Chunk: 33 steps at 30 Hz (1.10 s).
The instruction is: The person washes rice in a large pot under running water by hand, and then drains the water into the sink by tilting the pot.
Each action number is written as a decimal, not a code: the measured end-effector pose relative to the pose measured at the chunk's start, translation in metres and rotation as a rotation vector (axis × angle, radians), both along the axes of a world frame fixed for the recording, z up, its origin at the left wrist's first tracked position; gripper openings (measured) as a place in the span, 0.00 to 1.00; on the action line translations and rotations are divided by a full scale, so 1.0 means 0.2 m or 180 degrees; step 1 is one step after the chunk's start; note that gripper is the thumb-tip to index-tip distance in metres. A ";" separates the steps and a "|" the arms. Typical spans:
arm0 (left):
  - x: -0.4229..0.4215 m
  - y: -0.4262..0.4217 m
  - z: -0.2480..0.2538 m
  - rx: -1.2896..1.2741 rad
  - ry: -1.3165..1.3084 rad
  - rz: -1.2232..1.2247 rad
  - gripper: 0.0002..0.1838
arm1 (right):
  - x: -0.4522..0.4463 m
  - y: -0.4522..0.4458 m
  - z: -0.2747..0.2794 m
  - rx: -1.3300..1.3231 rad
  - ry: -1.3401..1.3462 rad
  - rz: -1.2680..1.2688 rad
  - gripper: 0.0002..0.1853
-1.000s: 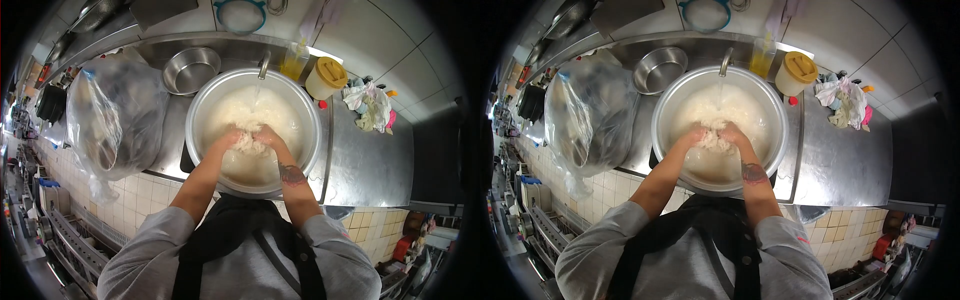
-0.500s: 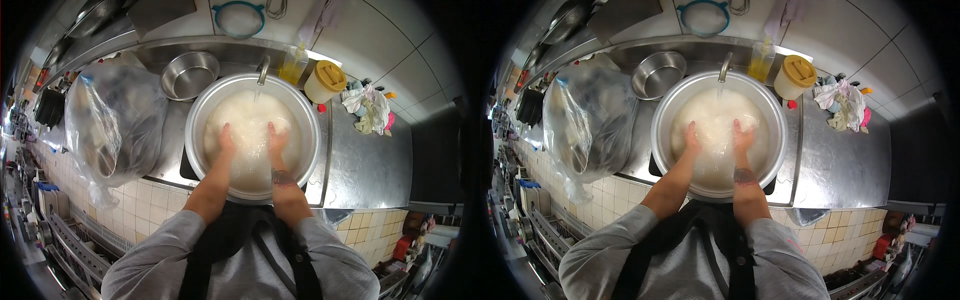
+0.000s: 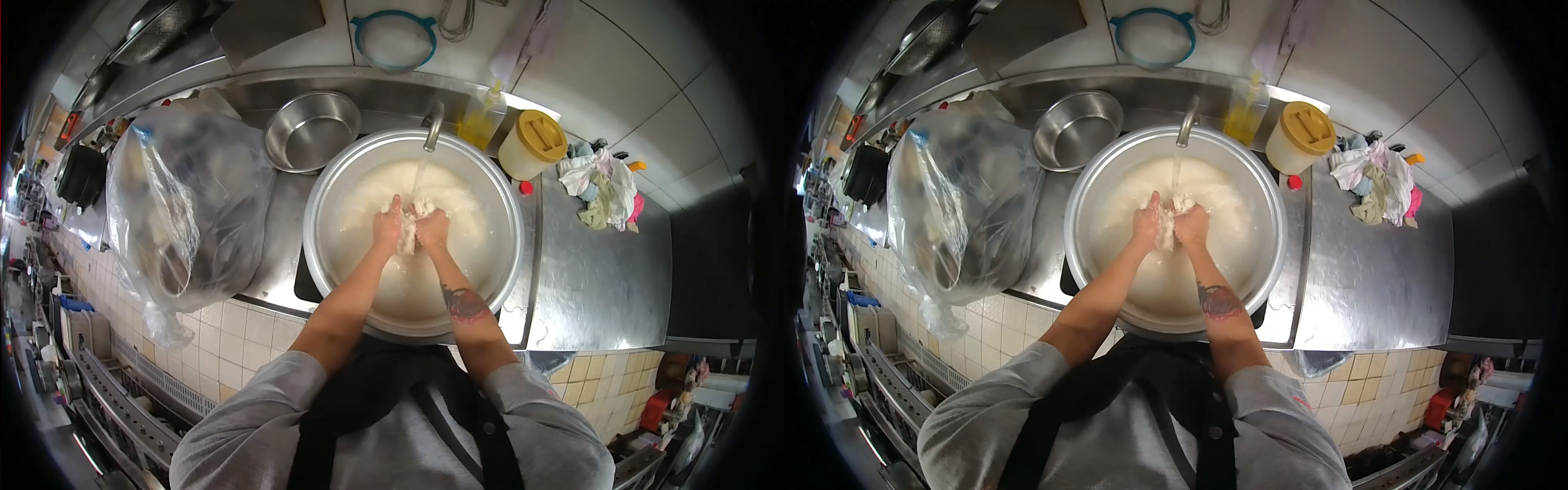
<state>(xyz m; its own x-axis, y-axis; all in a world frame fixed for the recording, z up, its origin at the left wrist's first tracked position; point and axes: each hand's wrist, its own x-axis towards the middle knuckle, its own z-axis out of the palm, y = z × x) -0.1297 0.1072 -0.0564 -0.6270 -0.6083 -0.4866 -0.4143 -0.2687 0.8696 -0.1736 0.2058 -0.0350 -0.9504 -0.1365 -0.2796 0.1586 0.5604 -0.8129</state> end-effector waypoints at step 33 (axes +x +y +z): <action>0.29 0.12 0.49 -0.2029 -0.2280 -0.5172 0.35 | -0.51 -0.12 -0.13 0.0694 -0.0323 0.1812 0.23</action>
<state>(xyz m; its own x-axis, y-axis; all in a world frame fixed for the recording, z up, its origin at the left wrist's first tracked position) -0.0723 0.1302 0.0413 -0.5092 0.1171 -0.8527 -0.1806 0.9541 0.2388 -0.2753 0.1816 -0.0614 -0.7124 -0.5440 -0.4434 -0.1435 0.7314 -0.6667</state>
